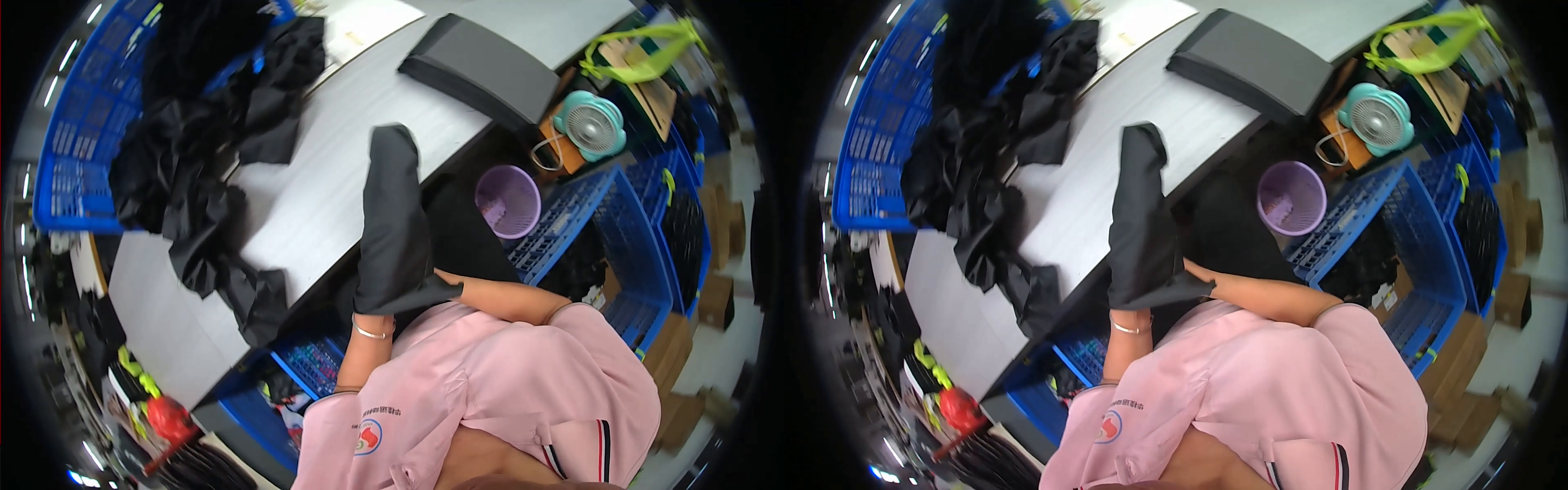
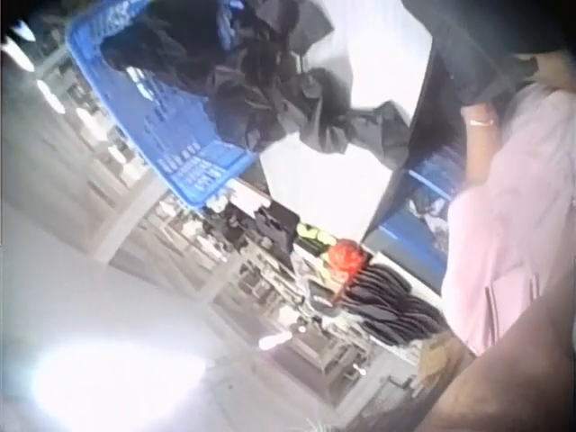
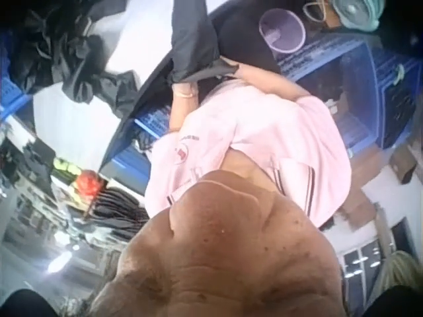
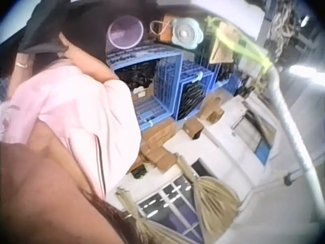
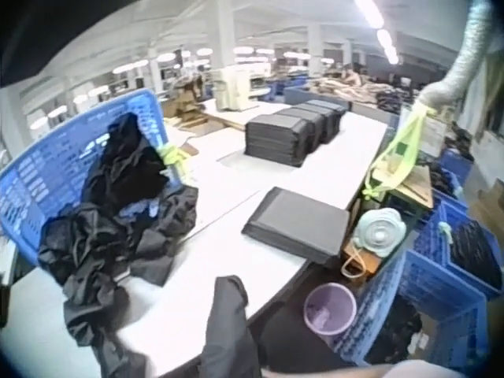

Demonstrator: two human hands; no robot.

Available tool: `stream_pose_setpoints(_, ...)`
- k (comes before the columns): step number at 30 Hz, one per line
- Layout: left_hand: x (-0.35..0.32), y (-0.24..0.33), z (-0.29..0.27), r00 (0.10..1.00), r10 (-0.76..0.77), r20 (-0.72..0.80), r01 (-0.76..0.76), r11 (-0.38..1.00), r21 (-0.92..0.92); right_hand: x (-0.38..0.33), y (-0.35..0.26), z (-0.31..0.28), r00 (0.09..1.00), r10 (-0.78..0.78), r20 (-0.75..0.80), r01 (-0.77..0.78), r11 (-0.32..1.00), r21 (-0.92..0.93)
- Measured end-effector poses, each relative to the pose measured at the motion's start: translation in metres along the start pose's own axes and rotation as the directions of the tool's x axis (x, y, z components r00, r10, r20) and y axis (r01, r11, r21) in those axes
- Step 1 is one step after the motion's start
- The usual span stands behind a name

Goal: Inspecting, folding, and preparing black fabric protective sleeves or knee pads at an industrial workstation.

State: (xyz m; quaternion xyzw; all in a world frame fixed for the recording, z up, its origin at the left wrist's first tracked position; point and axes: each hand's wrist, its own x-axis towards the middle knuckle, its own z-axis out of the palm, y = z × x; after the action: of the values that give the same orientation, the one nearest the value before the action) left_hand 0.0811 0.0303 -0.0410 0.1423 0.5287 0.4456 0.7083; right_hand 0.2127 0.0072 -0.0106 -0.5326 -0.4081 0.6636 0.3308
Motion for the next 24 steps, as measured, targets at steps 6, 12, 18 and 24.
stream_pose_setpoints(6, 0.034, 0.078, 0.021, 0.697, 0.454, 0.555, -0.304, 0.888, -0.345, -0.020, -0.041, -0.014, 0.942, -0.281, -0.182, 0.323, 0.905, 0.276)
stream_pose_setpoints(12, -0.005, 0.075, 0.062, 0.787, 0.541, 0.296, -0.447, 0.831, -0.329, -0.005, -0.060, -0.019, 0.927, -0.329, -0.180, 0.333, 0.943, -0.011)
stream_pose_setpoints(18, -0.031, 0.149, 0.096, 0.849, 0.526, 0.045, -0.360, 0.516, 0.777, -0.025, -0.081, 0.018, 0.508, -0.776, 0.374, 0.833, 0.331, -0.444)
stream_pose_setpoints(24, 0.031, 0.140, 0.077, 0.969, 0.173, 0.178, -0.060, 0.859, -0.509, -0.052, -0.048, 0.033, 0.602, -0.663, 0.445, 0.798, 0.518, -0.307)
